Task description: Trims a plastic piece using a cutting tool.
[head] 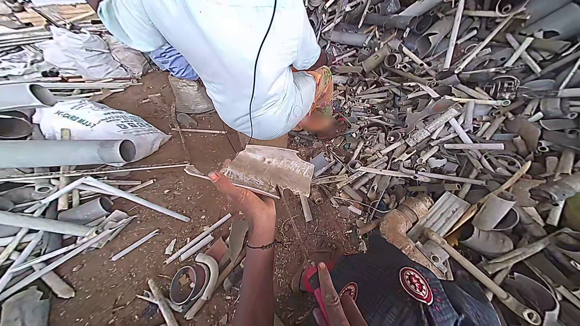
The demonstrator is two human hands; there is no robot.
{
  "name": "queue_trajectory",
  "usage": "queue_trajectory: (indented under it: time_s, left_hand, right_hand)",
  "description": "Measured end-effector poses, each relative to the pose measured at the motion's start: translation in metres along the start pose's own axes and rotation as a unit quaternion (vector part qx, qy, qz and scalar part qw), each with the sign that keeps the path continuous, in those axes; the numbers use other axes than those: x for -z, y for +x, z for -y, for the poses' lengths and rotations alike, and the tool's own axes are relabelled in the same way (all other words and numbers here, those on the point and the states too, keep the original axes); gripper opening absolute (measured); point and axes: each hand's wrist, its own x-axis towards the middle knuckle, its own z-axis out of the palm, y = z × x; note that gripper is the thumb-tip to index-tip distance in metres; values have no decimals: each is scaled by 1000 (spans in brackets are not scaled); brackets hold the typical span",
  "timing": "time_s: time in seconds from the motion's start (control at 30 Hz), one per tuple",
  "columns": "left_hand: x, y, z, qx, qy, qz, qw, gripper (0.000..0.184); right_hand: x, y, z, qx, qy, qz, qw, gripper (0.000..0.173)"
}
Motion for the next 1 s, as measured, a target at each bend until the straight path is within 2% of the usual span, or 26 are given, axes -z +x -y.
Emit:
queue_trajectory:
  time_s: [0.1,0.13,0.23,0.3,0.4,0.5,0.57,0.67,0.77,0.83,0.93,1.0]
  left_hand:
    - [6,10,-3,-13,-28,65,997,63]
    - [7,12,-5,-12,-39,68,997,63]
    - [8,11,-5,-23,-18,69,997,59]
    - [9,13,1,-53,13,77,996,55]
    - [17,18,4,-98,24,142,985,58]
    - [15,14,0,-124,15,185,975,73]
    - [7,5,-3,-123,17,183,975,69]
    - [2,-1,-3,-89,37,142,985,58]
    - [4,3,-3,-47,38,115,992,56]
    - [5,3,-6,-32,27,118,992,57]
    - [1,-3,-11,-21,-2,118,993,63]
    - [0,1,-11,2,-21,93,995,64]
  right_hand:
    - [9,12,-15,0,145,25,989,48]
    - [11,14,-16,5,115,16,993,45]
    - [10,14,-10,18,-91,-57,994,47]
    - [28,15,-12,19,-116,-77,990,45]
    - [59,15,-17,54,-51,-166,983,37]
    - [45,17,-22,104,53,-260,959,45]
    - [21,22,-28,99,26,-239,966,44]
    - [14,30,-27,56,-29,-111,992,45]
    - [19,28,-24,80,5,-172,982,43]
    - [16,26,-28,98,-15,-202,974,42]
    - [9,27,-30,70,-78,-154,982,43]
    - [10,26,-30,74,-57,-165,982,41]
